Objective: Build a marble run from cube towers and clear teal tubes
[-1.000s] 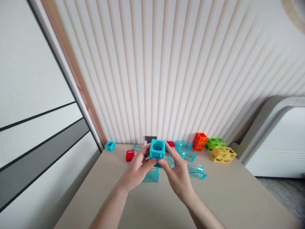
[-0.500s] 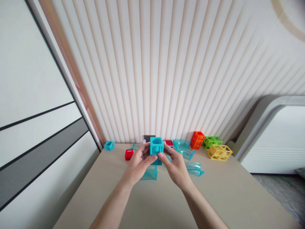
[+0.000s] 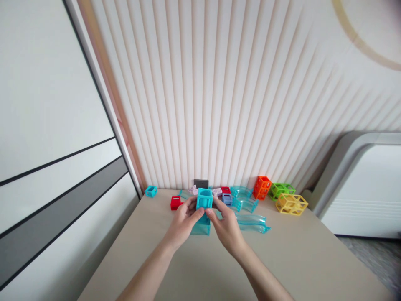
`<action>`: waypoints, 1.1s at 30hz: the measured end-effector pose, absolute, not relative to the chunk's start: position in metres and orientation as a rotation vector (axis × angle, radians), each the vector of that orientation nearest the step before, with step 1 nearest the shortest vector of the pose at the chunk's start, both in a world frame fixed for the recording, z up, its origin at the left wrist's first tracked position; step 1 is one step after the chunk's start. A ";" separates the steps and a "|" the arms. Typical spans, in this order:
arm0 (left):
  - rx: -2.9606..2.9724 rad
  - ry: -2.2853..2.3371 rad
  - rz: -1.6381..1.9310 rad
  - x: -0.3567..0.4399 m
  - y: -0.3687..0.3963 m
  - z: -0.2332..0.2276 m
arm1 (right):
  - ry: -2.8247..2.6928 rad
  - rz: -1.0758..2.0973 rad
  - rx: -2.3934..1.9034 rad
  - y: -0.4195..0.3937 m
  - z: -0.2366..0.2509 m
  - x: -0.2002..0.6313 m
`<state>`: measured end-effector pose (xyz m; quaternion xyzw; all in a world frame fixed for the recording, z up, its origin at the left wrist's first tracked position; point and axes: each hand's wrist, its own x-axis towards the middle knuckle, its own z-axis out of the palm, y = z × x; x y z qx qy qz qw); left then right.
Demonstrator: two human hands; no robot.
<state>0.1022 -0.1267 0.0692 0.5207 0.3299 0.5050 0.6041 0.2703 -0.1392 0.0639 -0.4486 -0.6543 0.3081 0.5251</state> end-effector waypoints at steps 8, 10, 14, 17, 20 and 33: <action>1.151 0.858 0.997 0.082 -0.205 0.035 | -1.627 0.820 -1.142 -0.208 0.021 0.256; 1.170 0.877 0.989 0.078 -0.212 0.026 | -1.586 0.820 -1.161 -0.216 0.005 0.255; 1.464 1.159 1.066 0.040 -0.176 0.026 | -1.500 0.734 -1.213 -0.225 -0.025 0.263; 1.925 1.717 1.203 -0.011 -0.110 0.031 | -1.485 0.586 -1.246 -0.231 -0.043 0.273; 1.865 1.988 1.189 -0.058 -0.041 0.024 | -1.497 0.422 -1.242 -0.234 -0.055 0.278; 1.683 2.105 1.132 -0.080 0.032 -0.053 | -1.650 0.210 -1.045 -0.229 -0.074 0.277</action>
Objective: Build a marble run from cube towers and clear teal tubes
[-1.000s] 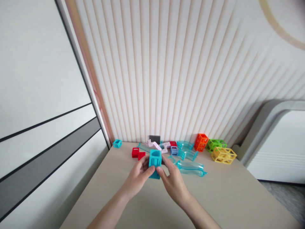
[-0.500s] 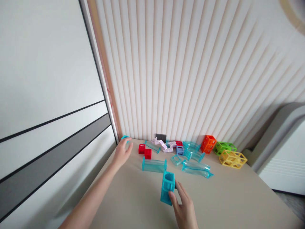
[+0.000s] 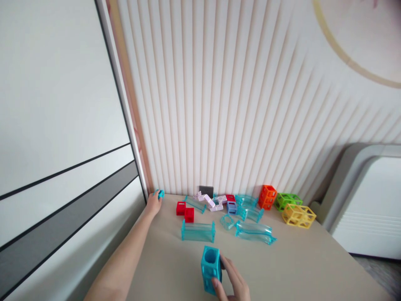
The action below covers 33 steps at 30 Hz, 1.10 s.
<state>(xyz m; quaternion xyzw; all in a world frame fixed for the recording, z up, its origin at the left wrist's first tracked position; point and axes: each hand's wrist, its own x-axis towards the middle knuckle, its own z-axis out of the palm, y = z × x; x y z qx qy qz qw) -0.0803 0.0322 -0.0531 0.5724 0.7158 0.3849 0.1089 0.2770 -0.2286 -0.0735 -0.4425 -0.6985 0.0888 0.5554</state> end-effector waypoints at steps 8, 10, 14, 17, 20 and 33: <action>1.384 1.995 1.586 -0.065 0.005 -0.039 | -1.624 0.307 -1.036 -0.231 -0.064 0.273; 1.356 1.886 1.685 -0.052 -0.015 -0.030 | -1.559 0.389 -1.077 -0.230 -0.059 0.273; 1.423 1.587 1.755 -0.002 -0.076 -0.005 | -1.341 0.628 -1.125 -0.215 -0.037 0.272; 1.398 1.175 1.685 0.046 -0.123 0.015 | -1.161 0.776 -1.100 -0.189 -0.018 0.272; 1.349 1.012 1.564 0.089 -0.154 0.020 | -0.975 0.812 -1.062 -0.163 -0.007 0.275; 1.181 0.813 1.192 0.142 -0.202 -0.040 | -0.874 0.830 -1.079 -0.169 -0.020 0.292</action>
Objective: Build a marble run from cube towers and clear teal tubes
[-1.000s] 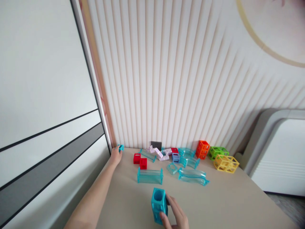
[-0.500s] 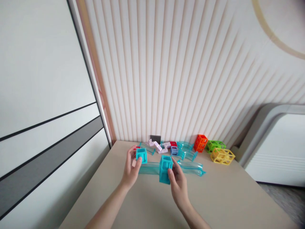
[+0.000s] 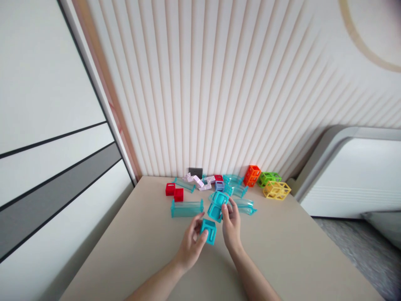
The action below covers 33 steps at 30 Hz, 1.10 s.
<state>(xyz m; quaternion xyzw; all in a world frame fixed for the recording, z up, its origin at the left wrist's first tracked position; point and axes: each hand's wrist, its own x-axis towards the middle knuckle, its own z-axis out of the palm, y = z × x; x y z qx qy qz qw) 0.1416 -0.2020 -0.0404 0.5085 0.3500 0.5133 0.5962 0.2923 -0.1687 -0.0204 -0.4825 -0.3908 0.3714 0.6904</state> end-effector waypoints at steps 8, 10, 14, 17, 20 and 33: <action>1.105 0.800 1.185 0.141 -0.199 -0.042 | -0.975 0.907 -1.009 -0.177 -0.029 0.280; 1.089 0.822 1.221 0.142 -0.199 -0.040 | -1.032 0.914 -1.000 -0.178 -0.031 0.280; 1.044 0.868 1.320 0.140 -0.197 -0.033 | -1.200 0.910 -0.977 -0.183 -0.033 0.277; 1.041 0.882 1.373 0.136 -0.195 -0.031 | -1.273 0.863 -1.026 -0.186 -0.033 0.274; 1.073 0.905 1.385 0.132 -0.194 -0.032 | -1.283 0.864 -1.078 -0.188 -0.032 0.273; 0.997 0.815 1.318 0.123 -0.181 -0.022 | -1.233 0.908 -1.116 -0.188 -0.031 0.274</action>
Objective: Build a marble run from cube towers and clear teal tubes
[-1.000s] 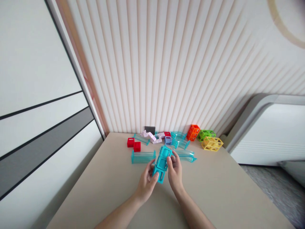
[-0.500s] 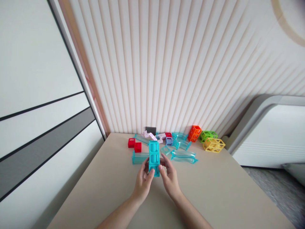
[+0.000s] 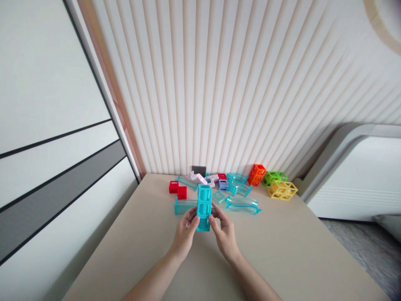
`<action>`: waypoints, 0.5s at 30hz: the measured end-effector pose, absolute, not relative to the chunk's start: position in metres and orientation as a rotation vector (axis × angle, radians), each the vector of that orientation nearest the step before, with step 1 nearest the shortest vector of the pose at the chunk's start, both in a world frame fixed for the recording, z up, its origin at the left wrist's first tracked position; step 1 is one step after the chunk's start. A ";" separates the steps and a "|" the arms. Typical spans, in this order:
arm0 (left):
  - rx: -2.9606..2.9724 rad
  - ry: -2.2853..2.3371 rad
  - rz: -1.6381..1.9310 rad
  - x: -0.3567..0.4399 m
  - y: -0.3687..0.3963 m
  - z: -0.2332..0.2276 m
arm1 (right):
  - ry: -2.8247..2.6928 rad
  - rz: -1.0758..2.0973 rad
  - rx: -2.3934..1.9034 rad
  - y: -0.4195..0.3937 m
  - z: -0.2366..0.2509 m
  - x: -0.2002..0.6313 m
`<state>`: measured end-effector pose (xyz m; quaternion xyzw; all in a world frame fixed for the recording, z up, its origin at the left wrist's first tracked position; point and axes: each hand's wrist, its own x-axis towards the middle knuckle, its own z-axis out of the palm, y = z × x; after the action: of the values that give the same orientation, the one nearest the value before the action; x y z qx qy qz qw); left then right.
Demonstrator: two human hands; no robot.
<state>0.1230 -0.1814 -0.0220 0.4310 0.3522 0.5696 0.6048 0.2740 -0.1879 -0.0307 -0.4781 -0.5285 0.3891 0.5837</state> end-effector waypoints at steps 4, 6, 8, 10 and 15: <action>0.943 0.775 1.299 0.123 -0.181 -0.026 | -1.227 0.947 -1.092 -0.187 -0.028 0.275; 0.929 0.769 1.297 0.123 -0.182 -0.024 | -1.244 0.943 -1.098 -0.186 -0.025 0.276; 0.931 0.791 1.292 0.123 -0.182 -0.021 | -1.265 0.924 -1.113 -0.186 -0.024 0.277; 0.936 0.826 1.286 0.122 -0.182 -0.017 | -1.281 0.897 -1.125 -0.186 -0.023 0.279; 0.944 0.822 1.281 0.121 -0.182 -0.020 | -1.306 0.895 -1.117 -0.185 -0.025 0.280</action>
<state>0.1206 -0.1825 -0.0202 0.4116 0.3583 0.5581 0.6252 0.2796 -0.1855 -0.0249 -0.4751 -0.5555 0.3808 0.5663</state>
